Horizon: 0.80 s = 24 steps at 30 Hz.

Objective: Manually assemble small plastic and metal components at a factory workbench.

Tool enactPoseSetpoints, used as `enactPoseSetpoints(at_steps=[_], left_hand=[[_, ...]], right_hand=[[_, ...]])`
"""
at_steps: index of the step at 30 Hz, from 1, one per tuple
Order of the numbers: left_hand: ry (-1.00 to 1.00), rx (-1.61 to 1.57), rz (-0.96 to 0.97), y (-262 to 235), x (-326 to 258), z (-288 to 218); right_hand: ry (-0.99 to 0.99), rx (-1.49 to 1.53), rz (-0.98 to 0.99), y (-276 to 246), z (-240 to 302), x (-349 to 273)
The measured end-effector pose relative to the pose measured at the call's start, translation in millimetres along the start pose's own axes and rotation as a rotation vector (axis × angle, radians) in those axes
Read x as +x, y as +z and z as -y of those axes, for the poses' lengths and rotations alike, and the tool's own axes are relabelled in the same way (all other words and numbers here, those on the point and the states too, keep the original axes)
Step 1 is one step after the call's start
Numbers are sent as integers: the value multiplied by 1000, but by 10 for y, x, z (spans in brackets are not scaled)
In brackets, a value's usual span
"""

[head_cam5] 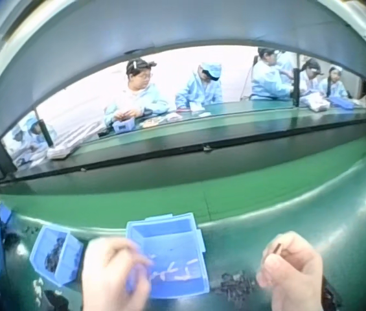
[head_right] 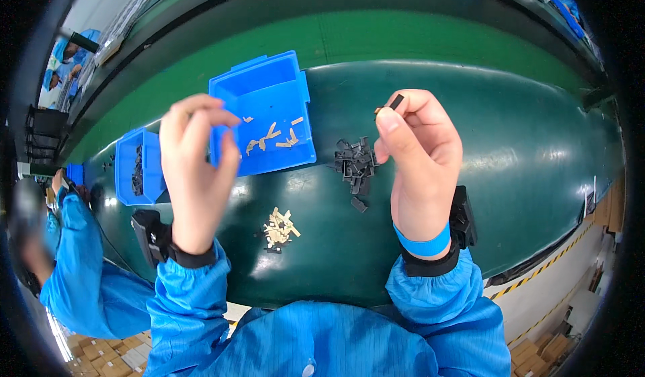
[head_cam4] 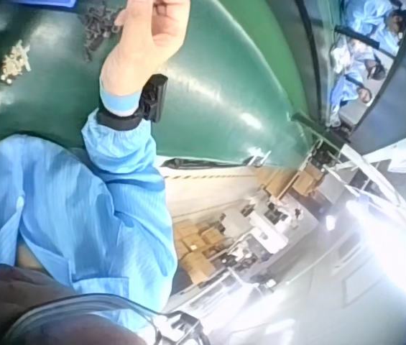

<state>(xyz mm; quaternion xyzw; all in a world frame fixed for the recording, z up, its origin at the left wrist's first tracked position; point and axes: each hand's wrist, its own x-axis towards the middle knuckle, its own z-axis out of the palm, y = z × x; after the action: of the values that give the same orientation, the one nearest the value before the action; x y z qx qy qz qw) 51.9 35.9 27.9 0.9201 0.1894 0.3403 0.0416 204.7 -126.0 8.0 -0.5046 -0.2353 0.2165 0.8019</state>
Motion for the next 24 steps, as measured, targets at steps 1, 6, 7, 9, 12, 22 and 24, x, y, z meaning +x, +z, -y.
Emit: enactPoseSetpoints(at_steps=[1,6,7,9,12,22,24], left_hand=[[32,-73,47,-23,-14,-122],[103,-209,406,120,-304,-580],[63,-165,371,199,-375,-637],[2,-33,379,318,-466,-734],[16,80,411,439,-500,-769],[50,79,387,519,-473,-694],[71,24,392,495,-493,-658]], right_hand=[[8,21,-2,4,10,-1],[20,50,-19,35,28,-4],[25,42,-26,38,24,-6],[29,48,-23,45,24,-13],[33,55,-10,28,10,-22],[51,61,12,65,-6,-38],[56,68,21,64,-9,-39]])
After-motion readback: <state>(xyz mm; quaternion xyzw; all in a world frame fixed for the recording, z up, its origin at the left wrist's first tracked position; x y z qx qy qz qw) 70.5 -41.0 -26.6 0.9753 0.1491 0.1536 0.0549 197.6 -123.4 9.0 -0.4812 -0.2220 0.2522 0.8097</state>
